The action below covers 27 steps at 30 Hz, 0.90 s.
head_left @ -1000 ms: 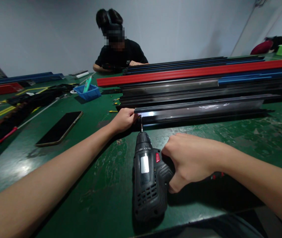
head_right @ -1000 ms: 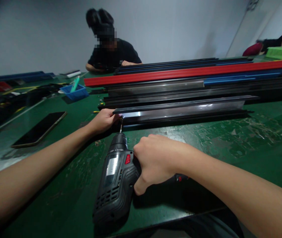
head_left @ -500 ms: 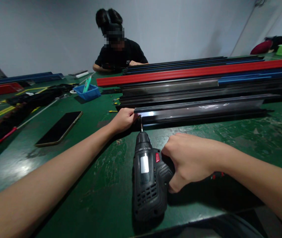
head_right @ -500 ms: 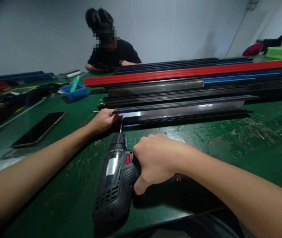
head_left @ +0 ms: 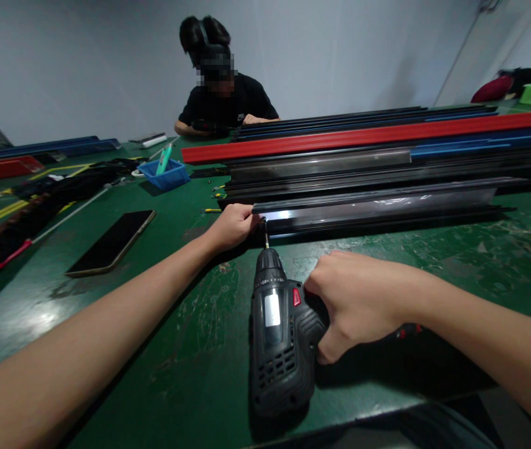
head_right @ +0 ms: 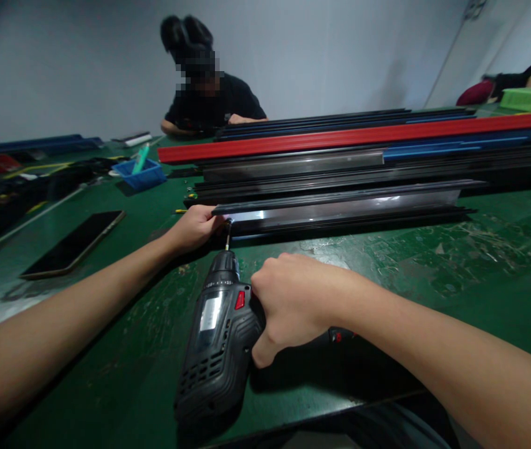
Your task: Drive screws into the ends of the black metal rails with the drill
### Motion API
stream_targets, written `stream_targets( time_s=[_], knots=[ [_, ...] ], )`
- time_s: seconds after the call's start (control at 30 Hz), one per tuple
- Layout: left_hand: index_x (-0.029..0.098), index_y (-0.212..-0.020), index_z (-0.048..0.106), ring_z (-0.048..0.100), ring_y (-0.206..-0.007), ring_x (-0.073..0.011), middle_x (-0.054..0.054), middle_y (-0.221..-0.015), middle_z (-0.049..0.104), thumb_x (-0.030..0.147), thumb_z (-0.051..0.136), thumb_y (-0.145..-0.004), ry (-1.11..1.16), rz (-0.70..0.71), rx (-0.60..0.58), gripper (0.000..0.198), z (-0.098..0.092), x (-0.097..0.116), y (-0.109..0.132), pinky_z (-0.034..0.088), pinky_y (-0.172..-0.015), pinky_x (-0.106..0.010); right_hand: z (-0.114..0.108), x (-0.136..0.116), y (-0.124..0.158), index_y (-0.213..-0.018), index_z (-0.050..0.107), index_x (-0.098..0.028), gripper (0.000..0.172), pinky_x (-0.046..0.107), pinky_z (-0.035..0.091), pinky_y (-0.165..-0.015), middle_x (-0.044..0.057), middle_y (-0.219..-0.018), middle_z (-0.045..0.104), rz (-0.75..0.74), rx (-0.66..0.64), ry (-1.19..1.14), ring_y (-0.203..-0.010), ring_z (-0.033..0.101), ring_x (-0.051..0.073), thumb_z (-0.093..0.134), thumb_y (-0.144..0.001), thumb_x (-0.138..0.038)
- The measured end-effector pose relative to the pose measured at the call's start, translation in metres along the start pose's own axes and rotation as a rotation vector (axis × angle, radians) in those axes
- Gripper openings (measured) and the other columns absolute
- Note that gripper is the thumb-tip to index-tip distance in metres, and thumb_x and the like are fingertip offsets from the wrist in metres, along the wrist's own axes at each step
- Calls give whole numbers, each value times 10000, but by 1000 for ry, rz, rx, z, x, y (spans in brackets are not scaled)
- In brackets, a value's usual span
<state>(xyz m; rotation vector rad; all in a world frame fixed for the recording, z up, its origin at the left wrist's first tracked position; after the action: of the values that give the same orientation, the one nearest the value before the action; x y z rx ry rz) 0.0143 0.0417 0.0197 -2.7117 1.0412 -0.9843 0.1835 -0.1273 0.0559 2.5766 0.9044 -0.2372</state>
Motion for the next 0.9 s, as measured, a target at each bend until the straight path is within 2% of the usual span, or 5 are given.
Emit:
stream_targets(
  time_s=[0.2,0.53,0.9],
  knots=[
    [179,-545,496,399,-530,-114,8,-508,458,460,471,-900,3,1,-1,454,0,0,0,289,-537,-241,0,-1,0,-847,804,-139,584,315,303,-492,87,-722,723,-14,1,-3,-538,513,175,781,-640,-685],
    [183,-547,490,403,-516,-113,10,-509,464,501,452,-893,-8,11,-2,471,0,0,-1,299,-532,-237,0,0,-1,-803,795,-147,572,310,284,-461,57,-647,680,-8,10,5,-483,433,152,775,-634,-693],
    [176,-548,501,415,-518,-115,9,-505,472,464,463,-893,-15,10,0,450,0,2,0,304,-535,-235,0,-1,0,-824,804,-145,573,313,291,-470,70,-679,706,-12,21,16,-502,479,164,788,-637,-687]
  ],
)
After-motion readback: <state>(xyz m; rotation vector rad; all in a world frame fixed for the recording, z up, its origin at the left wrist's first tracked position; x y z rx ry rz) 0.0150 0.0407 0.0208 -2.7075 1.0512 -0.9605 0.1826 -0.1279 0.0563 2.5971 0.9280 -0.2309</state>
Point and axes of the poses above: each hand's wrist, its own y-axis away from the middle knuckle, its own z-axis out of the palm, x = y × z, the point moved 5 cm from there along -y, towards the middle knuckle
